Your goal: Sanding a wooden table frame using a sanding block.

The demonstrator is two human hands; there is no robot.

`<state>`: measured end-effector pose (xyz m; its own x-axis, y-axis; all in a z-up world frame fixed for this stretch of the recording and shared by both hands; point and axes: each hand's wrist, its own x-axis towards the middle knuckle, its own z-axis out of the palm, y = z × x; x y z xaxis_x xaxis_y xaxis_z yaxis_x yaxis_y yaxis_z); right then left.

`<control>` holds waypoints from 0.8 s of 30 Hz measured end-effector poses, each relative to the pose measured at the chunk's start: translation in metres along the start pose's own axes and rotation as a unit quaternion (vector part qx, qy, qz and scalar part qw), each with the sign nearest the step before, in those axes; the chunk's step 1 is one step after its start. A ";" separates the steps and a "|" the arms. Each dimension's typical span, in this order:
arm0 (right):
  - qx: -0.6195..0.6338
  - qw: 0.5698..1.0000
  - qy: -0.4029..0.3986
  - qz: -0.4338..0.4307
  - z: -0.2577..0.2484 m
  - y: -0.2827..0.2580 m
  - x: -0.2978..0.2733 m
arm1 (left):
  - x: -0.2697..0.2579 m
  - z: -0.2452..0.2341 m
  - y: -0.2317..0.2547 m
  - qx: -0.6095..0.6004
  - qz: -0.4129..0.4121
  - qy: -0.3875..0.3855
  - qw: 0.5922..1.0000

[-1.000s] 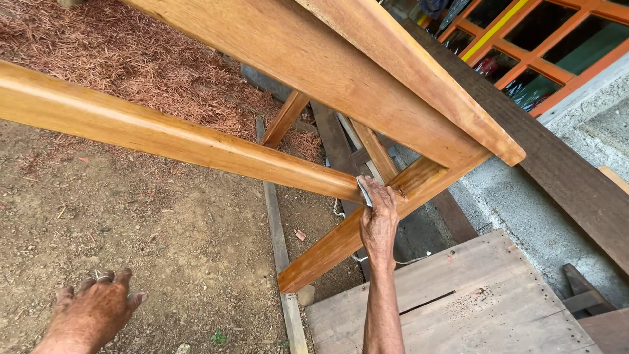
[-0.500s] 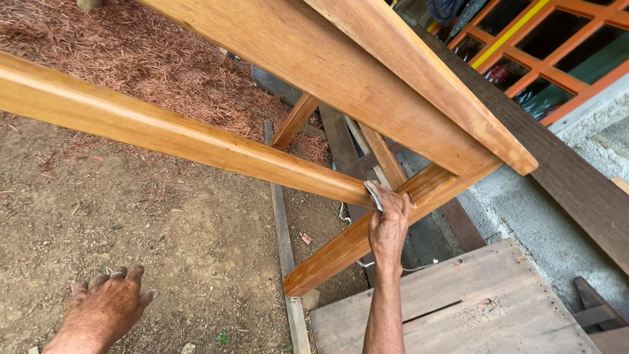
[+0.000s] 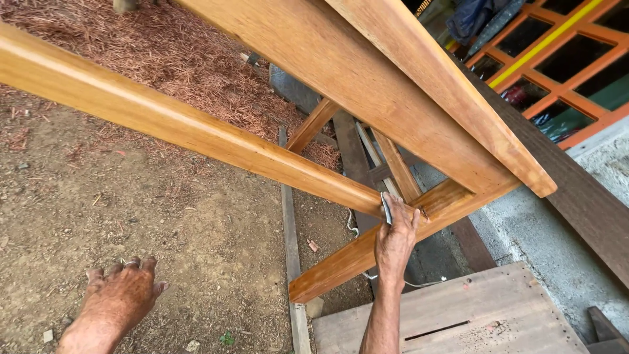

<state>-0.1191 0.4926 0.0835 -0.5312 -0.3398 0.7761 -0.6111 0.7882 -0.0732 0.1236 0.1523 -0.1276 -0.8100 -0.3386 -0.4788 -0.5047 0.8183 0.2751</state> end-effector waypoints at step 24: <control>0.077 0.993 0.065 -0.063 0.007 -0.015 -0.003 | 0.007 0.006 0.005 -0.005 0.015 -0.008 1.000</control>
<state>-0.1125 0.4786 0.0780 -0.3701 -0.3542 0.8588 -0.7565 0.6515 -0.0574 0.1178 0.1566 -0.1347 -0.8204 -0.3058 -0.4831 -0.4826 0.8234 0.2984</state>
